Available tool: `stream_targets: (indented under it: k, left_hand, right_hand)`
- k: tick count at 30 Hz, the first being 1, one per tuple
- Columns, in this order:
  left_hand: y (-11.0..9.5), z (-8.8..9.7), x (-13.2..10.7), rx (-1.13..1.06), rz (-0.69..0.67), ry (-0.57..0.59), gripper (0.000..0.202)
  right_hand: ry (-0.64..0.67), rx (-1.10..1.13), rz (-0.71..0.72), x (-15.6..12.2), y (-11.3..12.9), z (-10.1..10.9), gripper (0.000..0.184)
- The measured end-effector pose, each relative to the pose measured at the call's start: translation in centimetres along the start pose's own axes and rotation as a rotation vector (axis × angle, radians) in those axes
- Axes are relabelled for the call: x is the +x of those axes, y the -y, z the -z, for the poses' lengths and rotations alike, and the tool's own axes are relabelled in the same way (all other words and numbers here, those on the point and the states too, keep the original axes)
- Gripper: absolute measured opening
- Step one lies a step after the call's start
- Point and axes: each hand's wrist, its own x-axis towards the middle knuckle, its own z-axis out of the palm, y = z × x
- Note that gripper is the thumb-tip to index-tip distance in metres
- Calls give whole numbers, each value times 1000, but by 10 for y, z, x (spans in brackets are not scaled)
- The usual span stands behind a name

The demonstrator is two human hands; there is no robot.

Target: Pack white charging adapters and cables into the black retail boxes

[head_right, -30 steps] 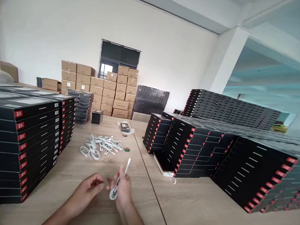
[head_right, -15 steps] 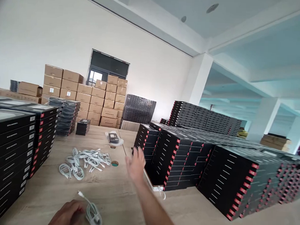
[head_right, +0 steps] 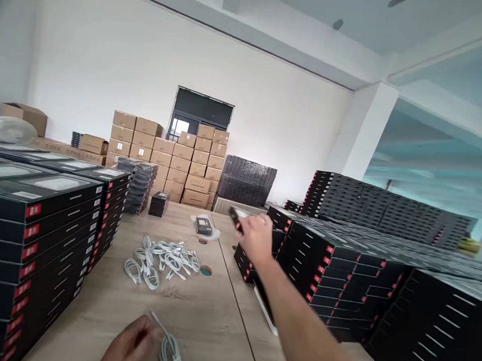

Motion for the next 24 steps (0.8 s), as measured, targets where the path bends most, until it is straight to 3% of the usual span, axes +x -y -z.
stream_targets:
  k: [4,6,8,11,13,14,16,18,21,24]
  left_hand:
    - [-22,19,8,-613,166,-70,52]
    - [-35,34,9,-861,185,-123,52]
    - [-47,47,6,-906,202,-197,47]
    - [-62,56,-3,-846,217,-199,49]
    - [-69,54,-8,-807,189,-104,52]
    - [-71,52,-10,-761,169,-58,52]
    - [-73,46,-13,-582,107,-42,53]
    - [-74,40,-15,-352,1,-92,62]
    - [-75,37,-18,-128,-147,-156,94]
    - [-80,41,-20,26,-216,-212,98]
  right_hand:
    - [-213,300,302,-89,121,11,34]
    - [-203,494,373,-136,173,9,41]
    - [-146,710,382,-172,204,5,46]
    - [11,1063,-65,-197,214,-1,65]
    - [193,1329,-354,-199,210,-3,60]
    - [289,1449,-419,-198,208,-3,55]
    - [402,1564,-426,-196,209,-3,47]
    - [394,1463,-428,-194,214,-1,42]
    - [343,1199,-399,-191,220,4,39]
    - [373,1269,-275,-187,218,10,38]
